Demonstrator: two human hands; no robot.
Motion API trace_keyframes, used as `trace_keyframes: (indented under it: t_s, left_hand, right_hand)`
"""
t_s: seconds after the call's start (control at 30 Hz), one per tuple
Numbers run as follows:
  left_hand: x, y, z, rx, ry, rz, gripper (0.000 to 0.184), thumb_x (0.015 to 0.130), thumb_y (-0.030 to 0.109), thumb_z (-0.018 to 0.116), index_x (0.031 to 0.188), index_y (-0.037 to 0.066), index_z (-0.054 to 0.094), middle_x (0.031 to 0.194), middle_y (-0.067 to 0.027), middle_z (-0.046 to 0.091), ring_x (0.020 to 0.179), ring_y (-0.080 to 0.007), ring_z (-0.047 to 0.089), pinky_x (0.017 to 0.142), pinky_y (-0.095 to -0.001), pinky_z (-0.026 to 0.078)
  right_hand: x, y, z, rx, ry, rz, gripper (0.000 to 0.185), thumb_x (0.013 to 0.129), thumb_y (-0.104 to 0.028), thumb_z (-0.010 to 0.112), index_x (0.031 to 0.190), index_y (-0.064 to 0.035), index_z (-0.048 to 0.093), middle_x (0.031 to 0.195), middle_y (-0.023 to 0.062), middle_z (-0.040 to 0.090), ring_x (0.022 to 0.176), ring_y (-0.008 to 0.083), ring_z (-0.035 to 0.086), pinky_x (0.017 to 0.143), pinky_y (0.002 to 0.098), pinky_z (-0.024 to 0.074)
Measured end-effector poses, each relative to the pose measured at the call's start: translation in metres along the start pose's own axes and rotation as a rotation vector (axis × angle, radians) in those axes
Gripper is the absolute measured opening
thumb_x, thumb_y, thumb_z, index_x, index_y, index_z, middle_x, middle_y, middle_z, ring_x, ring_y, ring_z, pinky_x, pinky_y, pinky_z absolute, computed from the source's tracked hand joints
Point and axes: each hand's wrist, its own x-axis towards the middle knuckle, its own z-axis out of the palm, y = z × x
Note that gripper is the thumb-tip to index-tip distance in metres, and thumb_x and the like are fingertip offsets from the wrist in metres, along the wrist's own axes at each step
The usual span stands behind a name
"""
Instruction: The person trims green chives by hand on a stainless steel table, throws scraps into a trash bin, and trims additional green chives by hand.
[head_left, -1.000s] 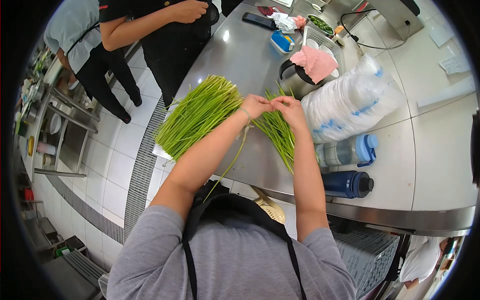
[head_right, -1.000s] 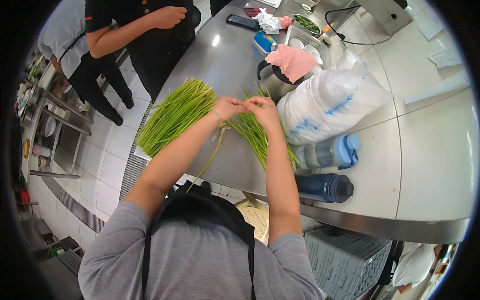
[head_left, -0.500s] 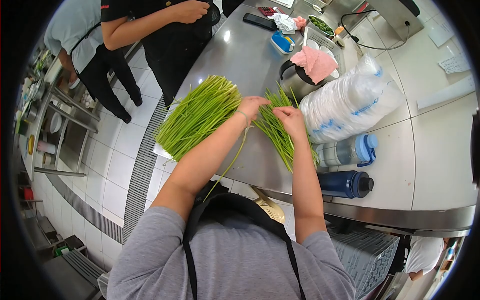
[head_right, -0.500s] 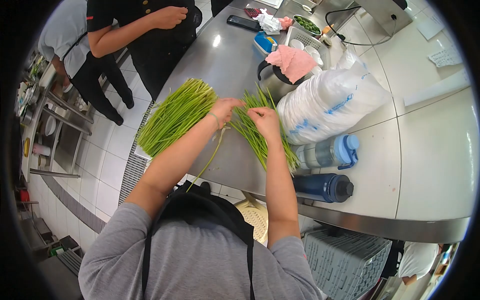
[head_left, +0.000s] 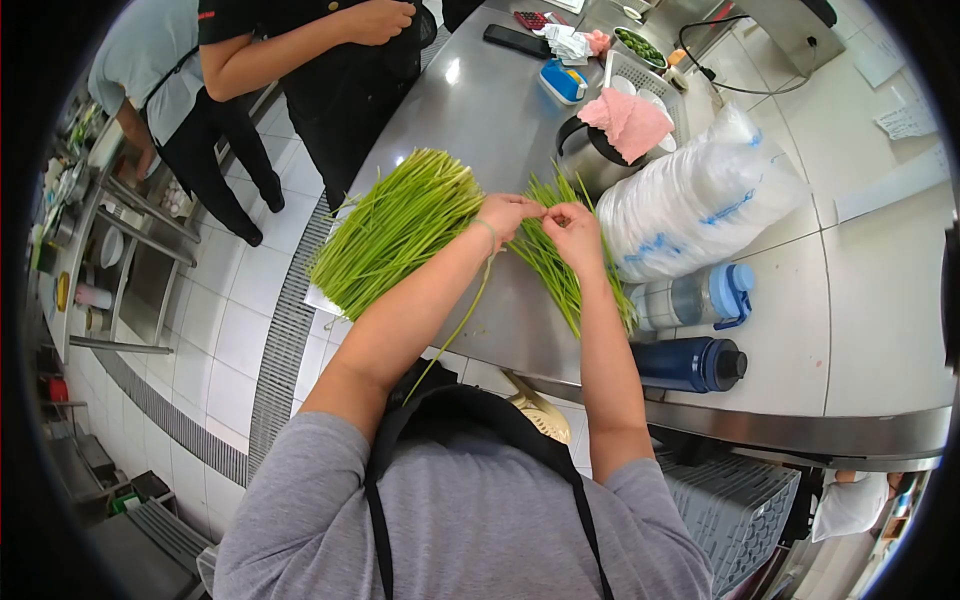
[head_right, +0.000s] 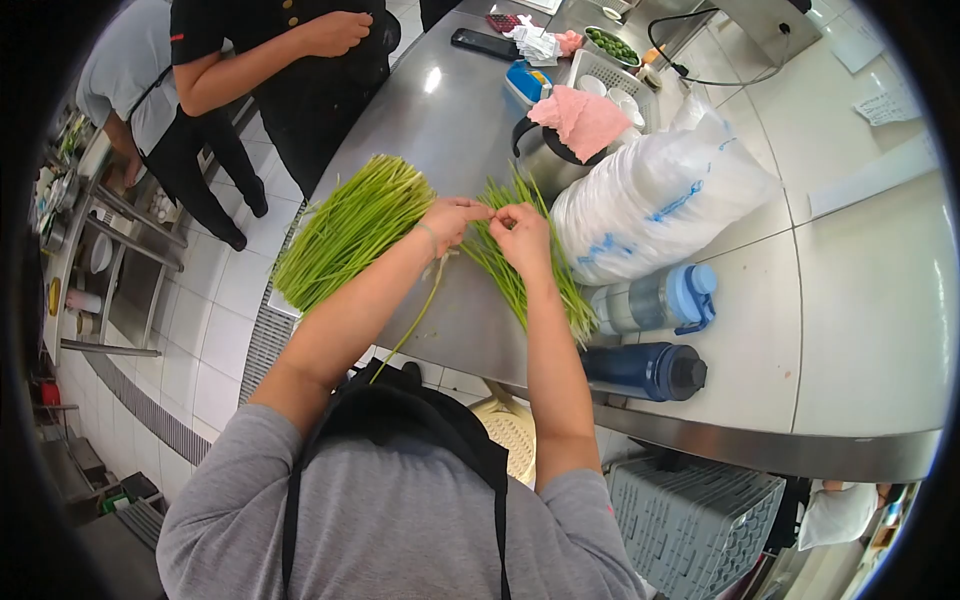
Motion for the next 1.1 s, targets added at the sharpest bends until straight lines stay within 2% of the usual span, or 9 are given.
trace_keyframes:
  t_s: [0.17,0.37,0.43,0.63,0.77,0.83,0.97,1.07,1.1]
  left_hand:
    - [0.003,-0.006,0.001,0.046,0.013,0.048,0.012,0.074,0.016,0.064,0.077,0.005,0.061,0.052,0.0057,0.035,0.039,-0.0045,0.021,0.036,-0.0226,0.015]
    - [0.010,-0.009,-0.019,-0.299,0.014,-0.071,0.011,0.078,0.016,0.051,0.077,0.006,0.056,0.055,0.0019,0.043,0.044,-0.0074,0.033,0.040,-0.0234,0.026]
    - [0.006,-0.005,-0.020,-0.410,0.059,-0.060,0.014,0.079,0.016,0.045,0.076,0.007,0.054,0.052,0.0039,0.035,0.046,-0.0075,0.033,0.042,-0.0224,0.027]
    - [0.002,-0.006,-0.042,-0.241,-0.034,-0.080,0.015,0.077,0.019,0.049,0.077,0.006,0.055,0.054,0.0041,0.034,0.043,-0.0070,0.029,0.037,-0.0215,0.021]
    - [-0.004,-0.012,-0.033,0.002,-0.078,-0.082,0.018,0.075,0.023,0.055,0.076,0.005,0.059,0.051,0.0043,0.030,0.041,-0.0072,0.026,0.035,-0.0228,0.016]
    - [-0.018,-0.006,-0.023,0.296,-0.059,-0.071,0.022,0.073,0.027,0.062,0.077,0.005,0.062,0.051,0.0044,0.031,0.041,-0.0066,0.024,0.035,-0.0230,0.016]
    - [-0.020,-0.005,-0.017,0.280,0.037,-0.060,0.026,0.071,0.027,0.067,0.082,0.004,0.062,0.053,0.0048,0.035,0.039,-0.0059,0.024,0.035,-0.0231,0.017]
    - [-0.006,-0.013,-0.018,-0.042,0.076,0.171,0.026,0.070,0.025,0.068,0.083,0.004,0.062,0.055,0.0052,0.040,0.039,-0.0057,0.023,0.035,-0.0236,0.017]
    - [-0.010,-0.007,-0.019,-0.022,0.063,0.120,0.026,0.071,0.024,0.068,0.085,0.003,0.063,0.071,-0.0003,0.051,0.063,-0.0096,0.038,0.055,-0.0264,0.028]
  right_hand:
    - [-0.001,0.002,0.002,0.186,0.043,0.057,0.006,0.068,-0.005,0.058,0.072,-0.0008,0.059,0.070,0.0050,0.053,0.056,0.0113,0.050,0.052,0.0237,0.0392]
    - [-0.013,-0.016,0.000,-0.189,0.155,-0.093,0.006,0.067,-0.008,0.062,0.069,-0.0032,0.061,0.073,0.0086,0.053,0.066,0.0236,0.053,0.056,0.0318,0.0421]
    - [-0.020,-0.017,0.003,-0.249,-0.039,-0.263,0.006,0.066,-0.009,0.063,0.068,-0.0031,0.061,0.076,0.0098,0.052,0.071,0.0262,0.053,0.060,0.0352,0.0426]
    - [-0.029,-0.002,0.010,-0.583,-0.046,-0.300,0.003,0.063,-0.009,0.063,0.065,-0.0069,0.062,0.077,0.0106,0.051,0.072,0.0267,0.052,0.064,0.0385,0.0425]
    - [-0.027,-0.002,0.002,-0.325,-0.019,-0.165,0.004,0.062,-0.010,0.063,0.066,-0.0077,0.062,0.077,0.0108,0.051,0.073,0.0272,0.053,0.064,0.0374,0.0428]
    - [-0.026,-0.007,-0.004,-0.191,0.007,-0.101,0.006,0.062,-0.010,0.063,0.066,-0.0068,0.061,0.076,0.0113,0.051,0.073,0.0276,0.053,0.064,0.0359,0.0431]
    - [-0.024,-0.009,-0.009,-0.135,0.010,-0.056,0.007,0.061,-0.010,0.062,0.067,-0.0062,0.060,0.076,0.0116,0.052,0.074,0.0283,0.053,0.065,0.0348,0.0433]
    - [-0.024,-0.011,-0.011,-0.086,-0.011,-0.037,0.007,0.062,-0.009,0.062,0.067,-0.0062,0.060,0.077,0.0117,0.052,0.074,0.0286,0.053,0.065,0.0350,0.0434]
    - [-0.023,-0.010,-0.012,-0.095,-0.025,-0.045,0.007,0.062,-0.009,0.061,0.067,-0.0062,0.060,0.077,0.0117,0.052,0.074,0.0286,0.053,0.065,0.0350,0.0434]
